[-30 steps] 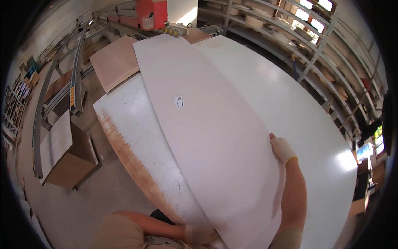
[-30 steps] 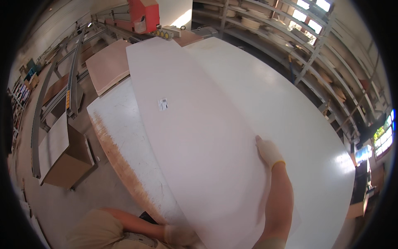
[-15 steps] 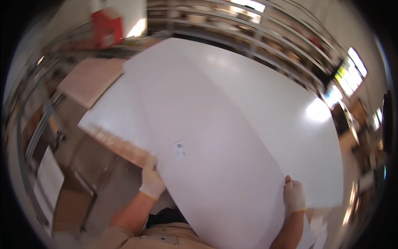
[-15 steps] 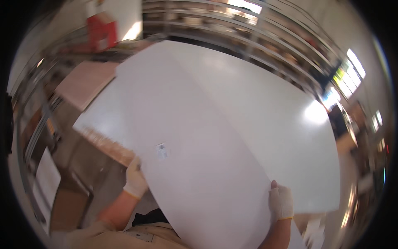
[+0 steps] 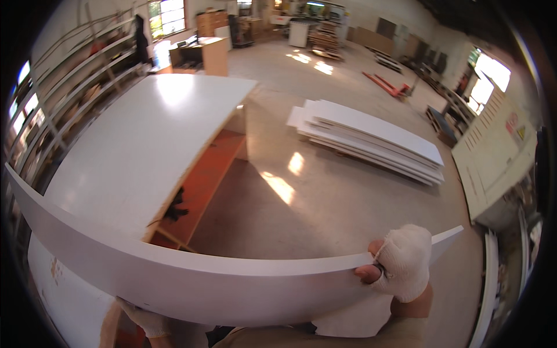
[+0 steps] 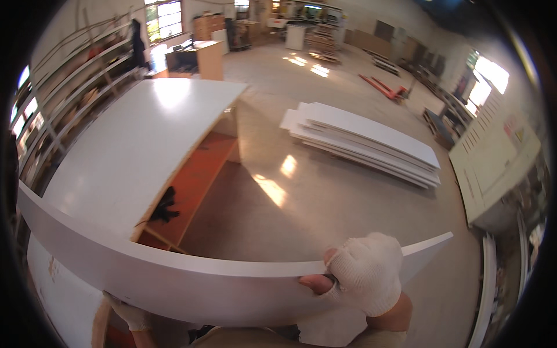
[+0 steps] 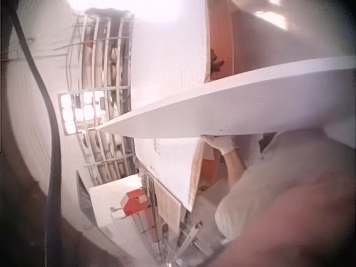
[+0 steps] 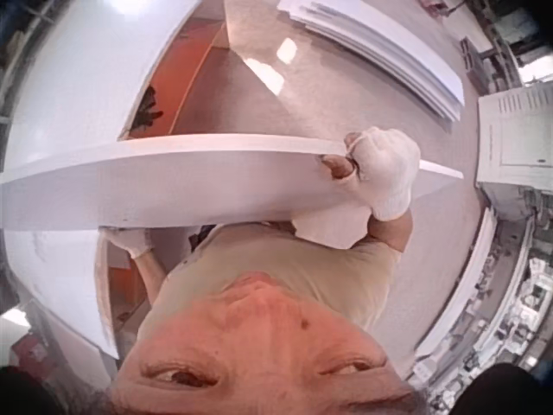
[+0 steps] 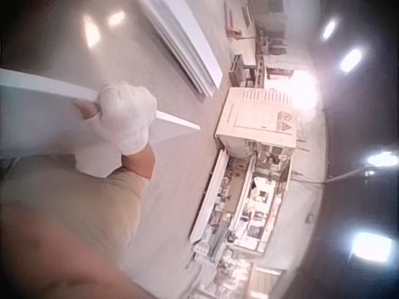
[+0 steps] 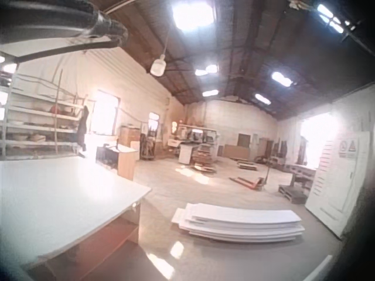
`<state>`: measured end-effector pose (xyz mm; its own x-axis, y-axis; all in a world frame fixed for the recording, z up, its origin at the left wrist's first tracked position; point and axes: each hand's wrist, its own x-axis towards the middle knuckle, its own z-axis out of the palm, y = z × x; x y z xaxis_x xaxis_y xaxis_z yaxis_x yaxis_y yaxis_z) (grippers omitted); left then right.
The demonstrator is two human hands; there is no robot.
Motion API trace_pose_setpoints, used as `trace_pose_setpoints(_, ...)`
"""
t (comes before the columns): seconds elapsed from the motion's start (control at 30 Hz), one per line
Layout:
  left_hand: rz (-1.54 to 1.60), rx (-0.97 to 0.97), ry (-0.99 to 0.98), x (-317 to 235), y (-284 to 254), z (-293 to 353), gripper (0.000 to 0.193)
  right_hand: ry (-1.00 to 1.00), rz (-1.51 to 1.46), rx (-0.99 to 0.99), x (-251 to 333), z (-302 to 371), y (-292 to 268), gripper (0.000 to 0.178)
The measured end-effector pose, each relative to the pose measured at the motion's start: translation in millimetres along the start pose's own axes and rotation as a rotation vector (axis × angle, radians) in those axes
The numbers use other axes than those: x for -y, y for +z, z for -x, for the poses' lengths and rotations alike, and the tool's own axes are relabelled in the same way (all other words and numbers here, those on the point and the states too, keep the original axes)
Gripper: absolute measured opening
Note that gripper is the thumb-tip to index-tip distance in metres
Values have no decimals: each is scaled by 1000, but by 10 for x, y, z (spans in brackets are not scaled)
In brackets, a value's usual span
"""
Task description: The person repeatedly picks up large white panels from a workbench and carries them to a stack on the floor. The person places each panel on top of the others, building a neat pile.
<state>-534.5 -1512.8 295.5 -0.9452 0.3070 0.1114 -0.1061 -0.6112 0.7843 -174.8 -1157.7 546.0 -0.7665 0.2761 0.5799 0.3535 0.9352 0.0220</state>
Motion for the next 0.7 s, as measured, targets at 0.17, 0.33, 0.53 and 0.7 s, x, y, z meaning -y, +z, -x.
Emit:
trace_pose_setpoints(0.17,224,-22,-205,921,1420,391,76,174,120,-36,-903,1421,-386,53)
trace_pose_setpoints(0.33,330,85,-571,2130,2427,927,87,443,317,119,-1551,2810,-809,61)
trace_pose_setpoints(0.53,301,176,-843,3513,3289,1316,85,698,463,1,-2203,3624,-901,66)
trace_pose_setpoints(0.7,229,241,-961,4847,4315,1505,85,785,551,102,-3121,3849,-975,52)
